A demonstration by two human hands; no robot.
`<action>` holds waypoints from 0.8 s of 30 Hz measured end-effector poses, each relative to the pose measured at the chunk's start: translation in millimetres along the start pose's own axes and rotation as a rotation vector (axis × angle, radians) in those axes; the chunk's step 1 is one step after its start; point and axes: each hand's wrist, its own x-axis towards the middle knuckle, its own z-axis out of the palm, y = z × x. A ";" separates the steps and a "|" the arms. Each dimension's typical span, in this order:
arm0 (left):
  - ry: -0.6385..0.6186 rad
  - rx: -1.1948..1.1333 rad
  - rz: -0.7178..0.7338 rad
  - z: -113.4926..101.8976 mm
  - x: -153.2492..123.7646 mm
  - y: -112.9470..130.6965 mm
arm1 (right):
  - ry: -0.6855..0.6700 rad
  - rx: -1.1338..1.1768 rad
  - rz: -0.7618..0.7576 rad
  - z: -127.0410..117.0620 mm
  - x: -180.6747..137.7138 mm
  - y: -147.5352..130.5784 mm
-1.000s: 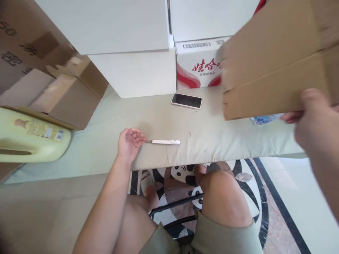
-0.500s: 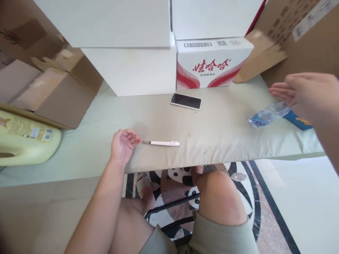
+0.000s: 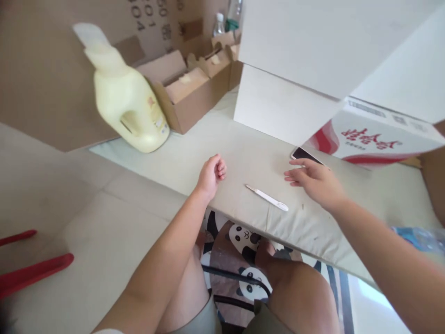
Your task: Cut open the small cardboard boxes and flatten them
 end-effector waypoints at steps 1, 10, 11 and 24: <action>0.008 -0.034 0.013 -3.6 0.0 3.4 | -0.064 -0.051 -0.050 18.0 4.1 -8.1; 0.060 -0.134 0.003 -29.9 4.6 30.5 | -0.278 -0.418 -0.606 163.2 61.1 -92.4; 0.068 -0.142 -0.004 -32.5 5.4 33.4 | -0.275 -0.412 -0.683 180.0 69.8 -104.2; 0.304 -0.098 0.090 -40.2 6.0 36.9 | -0.287 -0.111 -0.730 269.0 104.8 -161.9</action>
